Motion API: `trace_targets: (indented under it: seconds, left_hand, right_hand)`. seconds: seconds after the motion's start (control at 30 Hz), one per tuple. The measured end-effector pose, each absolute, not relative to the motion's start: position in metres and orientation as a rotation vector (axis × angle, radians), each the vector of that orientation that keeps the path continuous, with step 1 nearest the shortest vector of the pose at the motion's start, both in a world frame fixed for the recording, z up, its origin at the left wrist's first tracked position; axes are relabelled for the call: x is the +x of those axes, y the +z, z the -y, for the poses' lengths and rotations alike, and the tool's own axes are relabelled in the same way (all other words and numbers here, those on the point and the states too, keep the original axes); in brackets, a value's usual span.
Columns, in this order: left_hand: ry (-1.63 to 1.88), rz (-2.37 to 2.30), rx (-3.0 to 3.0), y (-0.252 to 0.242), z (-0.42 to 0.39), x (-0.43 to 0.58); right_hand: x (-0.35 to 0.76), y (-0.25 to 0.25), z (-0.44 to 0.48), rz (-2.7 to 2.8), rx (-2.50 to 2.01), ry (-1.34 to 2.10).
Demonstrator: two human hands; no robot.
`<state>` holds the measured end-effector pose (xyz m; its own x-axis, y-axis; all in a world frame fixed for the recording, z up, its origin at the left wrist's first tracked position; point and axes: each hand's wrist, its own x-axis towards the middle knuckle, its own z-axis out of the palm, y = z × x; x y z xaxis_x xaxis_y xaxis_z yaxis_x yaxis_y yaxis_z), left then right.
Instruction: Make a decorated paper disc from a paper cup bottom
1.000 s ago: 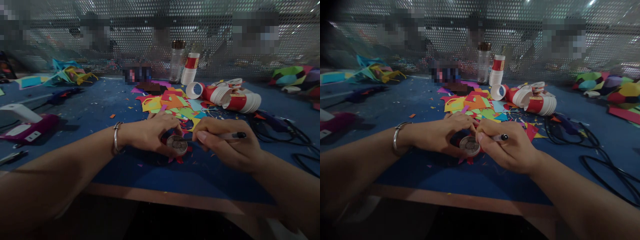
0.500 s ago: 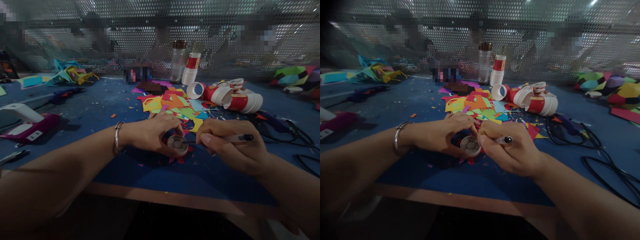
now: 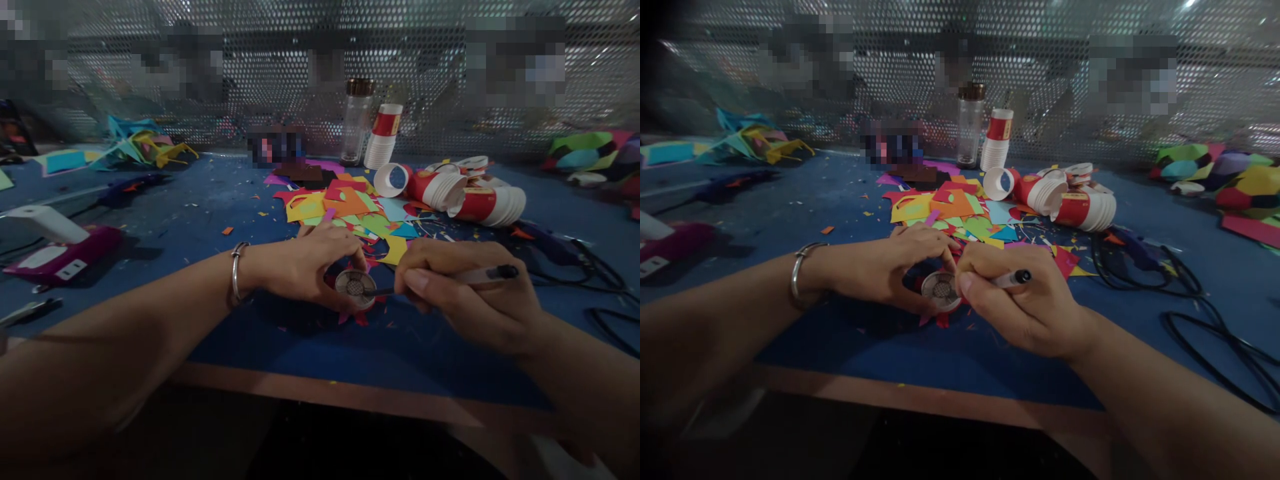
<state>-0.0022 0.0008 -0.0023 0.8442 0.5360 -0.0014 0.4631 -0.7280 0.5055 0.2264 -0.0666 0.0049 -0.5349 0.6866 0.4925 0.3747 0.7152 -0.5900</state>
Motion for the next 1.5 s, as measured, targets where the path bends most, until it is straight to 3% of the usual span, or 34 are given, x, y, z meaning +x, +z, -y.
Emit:
trace_targets:
  seconds: [0.2, 0.47, 0.97, 1.2, 1.5]
  left_hand:
    - [0.24, -0.73, 2.6, -0.003, 0.0, -0.003]
    - [0.72, -0.863, 2.699, -0.003, 0.008, 0.0]
    - [0.997, -1.104, 2.715, -0.002, 0.018, 0.01]
    - [1.164, -1.014, 2.286, -0.007, 0.008, 0.008]
    - [0.892, -0.809, 1.639, -0.011, -0.004, 0.009]
  right_hand:
    - [0.23, -0.001, 0.066, 1.922, -0.838, 0.545]
    - [0.223, 0.001, 0.06, 1.536, -0.919, 0.403]
    - [0.224, -0.009, 0.035, 1.823, -1.062, 0.509]
    - [0.227, -0.007, 0.034, 1.77, -1.054, 0.496]
    - [0.223, 0.002, 0.037, 1.751, -1.108, 0.526]
